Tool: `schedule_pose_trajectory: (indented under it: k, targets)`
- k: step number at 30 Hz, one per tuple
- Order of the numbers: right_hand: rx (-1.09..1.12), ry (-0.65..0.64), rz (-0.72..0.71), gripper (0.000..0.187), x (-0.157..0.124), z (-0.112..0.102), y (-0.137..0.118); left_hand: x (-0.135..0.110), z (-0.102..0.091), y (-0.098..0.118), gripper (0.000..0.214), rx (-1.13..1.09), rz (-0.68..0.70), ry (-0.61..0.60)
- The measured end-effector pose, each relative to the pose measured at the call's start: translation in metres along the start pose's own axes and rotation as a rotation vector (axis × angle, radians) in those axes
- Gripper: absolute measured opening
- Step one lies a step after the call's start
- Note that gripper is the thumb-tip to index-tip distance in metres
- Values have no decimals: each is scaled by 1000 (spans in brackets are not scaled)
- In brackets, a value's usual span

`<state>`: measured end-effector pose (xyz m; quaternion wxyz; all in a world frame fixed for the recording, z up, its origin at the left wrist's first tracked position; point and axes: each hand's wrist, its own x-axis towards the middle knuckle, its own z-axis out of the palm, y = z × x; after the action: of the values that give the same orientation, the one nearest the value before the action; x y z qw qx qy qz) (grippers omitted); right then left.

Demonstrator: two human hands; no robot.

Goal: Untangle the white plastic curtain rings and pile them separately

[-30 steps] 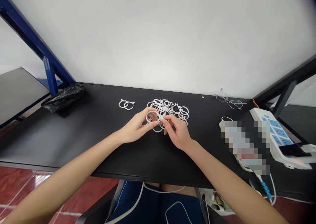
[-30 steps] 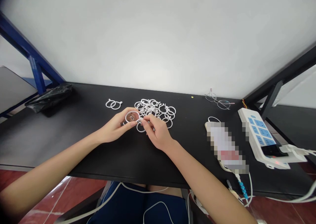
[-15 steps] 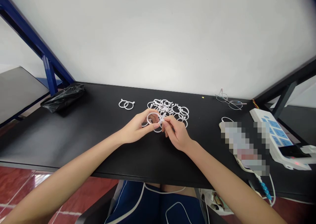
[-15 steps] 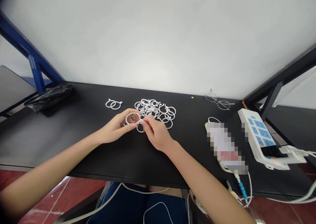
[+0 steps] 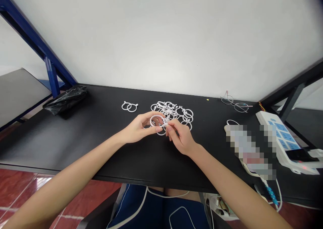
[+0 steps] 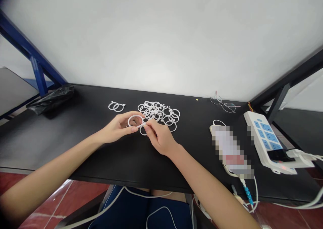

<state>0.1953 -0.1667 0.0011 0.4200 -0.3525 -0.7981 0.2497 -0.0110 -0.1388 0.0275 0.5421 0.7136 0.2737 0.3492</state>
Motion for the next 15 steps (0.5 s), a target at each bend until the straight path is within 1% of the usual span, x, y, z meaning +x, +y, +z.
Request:
schedule_pose_trajectory:
  k: [6, 15]
  targets:
    - [4, 3, -10, 17, 1, -1, -1, 0, 2, -1, 41, 29, -16, -45]
    - [8, 2, -8, 21, -1, 0, 2, -2, 4, -3, 35, 52, -27, -61]
